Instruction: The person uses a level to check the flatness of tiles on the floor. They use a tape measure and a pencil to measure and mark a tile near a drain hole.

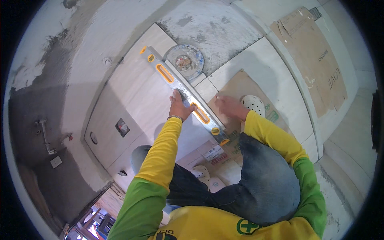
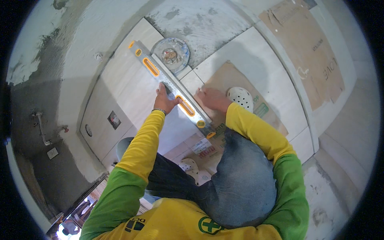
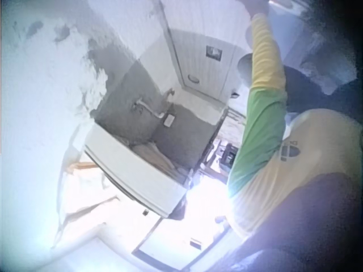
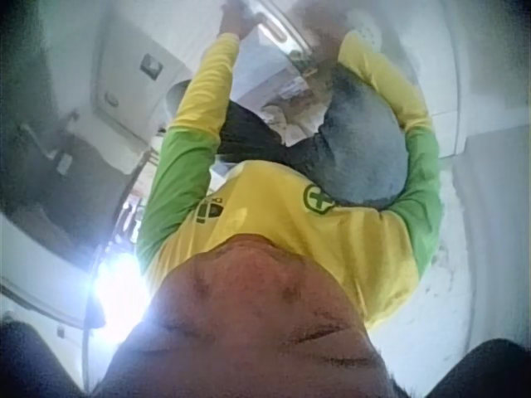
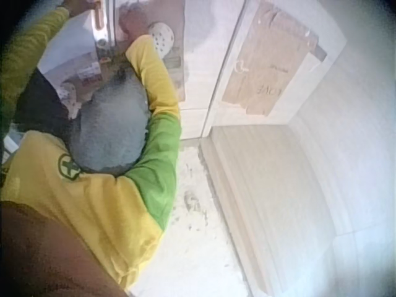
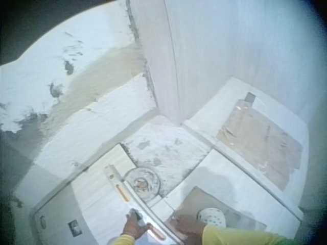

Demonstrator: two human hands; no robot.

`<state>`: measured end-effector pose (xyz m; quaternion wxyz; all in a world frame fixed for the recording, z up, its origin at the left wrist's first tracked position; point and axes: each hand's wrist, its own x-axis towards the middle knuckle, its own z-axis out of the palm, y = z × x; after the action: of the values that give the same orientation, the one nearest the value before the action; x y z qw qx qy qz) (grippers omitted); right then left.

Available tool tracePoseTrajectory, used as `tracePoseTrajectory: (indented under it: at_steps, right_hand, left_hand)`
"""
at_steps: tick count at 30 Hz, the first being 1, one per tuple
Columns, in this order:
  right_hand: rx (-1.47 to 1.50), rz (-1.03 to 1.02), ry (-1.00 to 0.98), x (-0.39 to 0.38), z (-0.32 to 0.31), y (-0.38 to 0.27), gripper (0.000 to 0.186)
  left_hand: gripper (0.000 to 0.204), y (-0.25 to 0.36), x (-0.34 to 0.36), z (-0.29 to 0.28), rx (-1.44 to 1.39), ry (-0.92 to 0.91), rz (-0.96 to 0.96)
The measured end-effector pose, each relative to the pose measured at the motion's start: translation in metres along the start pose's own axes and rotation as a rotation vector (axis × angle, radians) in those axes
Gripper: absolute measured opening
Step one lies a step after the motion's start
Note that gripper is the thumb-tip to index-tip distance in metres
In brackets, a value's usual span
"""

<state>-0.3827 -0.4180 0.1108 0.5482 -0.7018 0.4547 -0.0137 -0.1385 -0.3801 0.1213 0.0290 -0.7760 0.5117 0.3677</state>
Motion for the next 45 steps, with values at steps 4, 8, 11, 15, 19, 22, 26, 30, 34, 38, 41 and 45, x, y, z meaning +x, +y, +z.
tracePoseTrajectory:
  at_steps: [4,8,11,15,19,22,26,30,34,38,41,45]
  right_hand:
    - [0.240,-0.030,0.303,0.008,-0.035,-0.017,0.052]
    - [0.255,-0.183,0.368,0.019,-0.049,-0.039,0.052]
    - [0.329,-0.029,0.287,0.022,-0.045,-0.048,0.049]
    - [0.110,-0.077,0.241,0.022,-0.001,-0.005,0.041]
    - [0.004,-0.177,0.093,0.003,0.032,0.012,0.043]
    - [-0.028,-0.022,-0.019,-0.008,0.030,0.011,0.053]
    - [-0.091,0.060,-0.103,-0.018,0.029,0.009,0.062]
    - [-0.096,0.048,-0.114,-0.019,0.029,0.015,0.063]
    - [-0.107,0.066,-0.148,-0.021,0.026,0.015,0.061]
    - [-0.130,0.043,-0.135,-0.021,0.028,0.014,0.059]
    - [-0.135,0.037,-0.130,-0.022,0.029,0.016,0.057]
    - [-0.114,0.015,-0.130,-0.022,0.033,0.019,0.054]
  left_hand:
    - [0.123,0.011,0.001,-0.001,-0.031,-0.016,0.009]
    - [0.123,0.009,0.000,-0.001,-0.024,-0.018,-0.002]
    - [0.121,0.005,0.000,0.000,0.008,0.056,0.023]
    - [0.121,0.010,0.001,0.001,-0.011,-0.016,0.025]
    - [0.114,0.009,-0.002,-0.003,-0.086,0.014,0.019]
    - [0.112,0.011,-0.003,-0.007,-0.235,0.111,0.058]
    - [0.113,0.019,0.007,-0.004,-0.063,0.216,0.071]
    - [0.116,0.015,0.022,-0.001,-0.022,0.121,0.035]
    - [0.114,0.016,0.023,0.003,-0.045,0.127,-0.012]
    - [0.112,0.009,0.025,0.003,-0.113,0.160,0.012]
    - [0.111,0.010,0.025,0.004,-0.117,0.177,0.011]
    - [0.111,0.011,0.026,0.006,-0.125,0.191,0.010]
